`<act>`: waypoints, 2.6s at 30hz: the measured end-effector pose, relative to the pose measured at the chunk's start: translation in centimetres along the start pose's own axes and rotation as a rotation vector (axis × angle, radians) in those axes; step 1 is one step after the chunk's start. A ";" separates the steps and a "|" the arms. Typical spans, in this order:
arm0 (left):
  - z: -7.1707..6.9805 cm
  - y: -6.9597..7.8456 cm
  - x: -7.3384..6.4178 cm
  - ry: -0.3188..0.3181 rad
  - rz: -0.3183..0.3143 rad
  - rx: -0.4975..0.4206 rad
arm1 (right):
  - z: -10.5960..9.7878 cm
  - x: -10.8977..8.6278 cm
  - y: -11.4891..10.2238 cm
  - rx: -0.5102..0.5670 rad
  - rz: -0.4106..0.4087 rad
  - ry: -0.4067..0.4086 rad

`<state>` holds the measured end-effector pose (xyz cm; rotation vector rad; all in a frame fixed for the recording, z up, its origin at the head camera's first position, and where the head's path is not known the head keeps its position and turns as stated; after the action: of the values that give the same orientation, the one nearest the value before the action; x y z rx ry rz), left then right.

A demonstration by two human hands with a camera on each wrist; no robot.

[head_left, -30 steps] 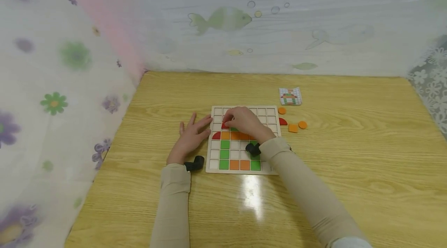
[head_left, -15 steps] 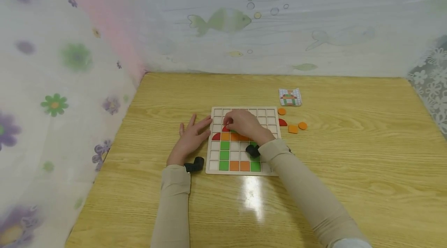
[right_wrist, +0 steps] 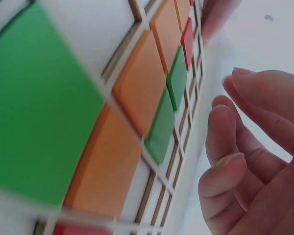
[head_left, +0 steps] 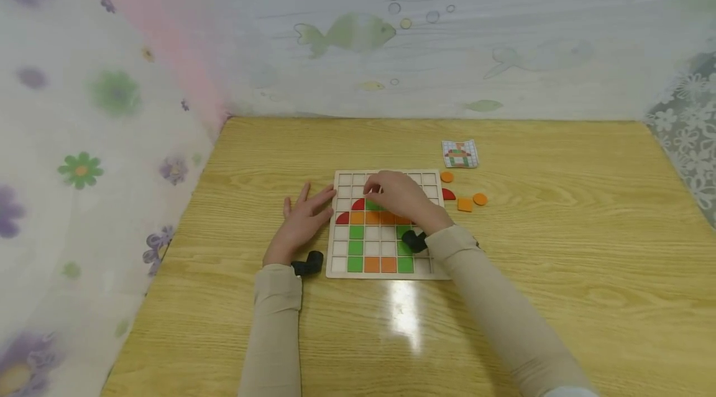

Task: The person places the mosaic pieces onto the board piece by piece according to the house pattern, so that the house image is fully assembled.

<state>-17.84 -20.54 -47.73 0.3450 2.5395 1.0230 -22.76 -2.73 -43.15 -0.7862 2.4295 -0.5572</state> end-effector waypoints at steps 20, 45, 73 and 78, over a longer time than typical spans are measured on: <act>0.3 -0.3 0.2 -0.006 -0.010 -0.004 | -2.5 -6.0 6.3 0.116 0.105 0.150; 0.2 -0.2 0.1 -0.002 -0.014 -0.029 | -1.9 -9.7 11.8 0.144 0.238 0.224; -0.1 -0.2 0.0 0.009 -0.011 0.001 | -1.8 -9.2 12.6 0.329 0.244 0.259; 0.1 -0.3 0.2 -0.010 -0.008 -0.017 | -1.9 -9.2 12.2 0.387 0.226 0.269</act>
<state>-18.02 -20.57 -48.06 0.3338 2.5203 1.0367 -22.54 12.60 -44.80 -0.2856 2.4858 -1.0556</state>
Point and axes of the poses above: each hand's wrist, its own x-axis towards the middle knuckle, its own z-axis out of the palm, y = z × x, the point moved 6 cm from there along x, towards the middle knuckle, and after that the axes turned 14 degrees about -y, right-handed, at the moved point
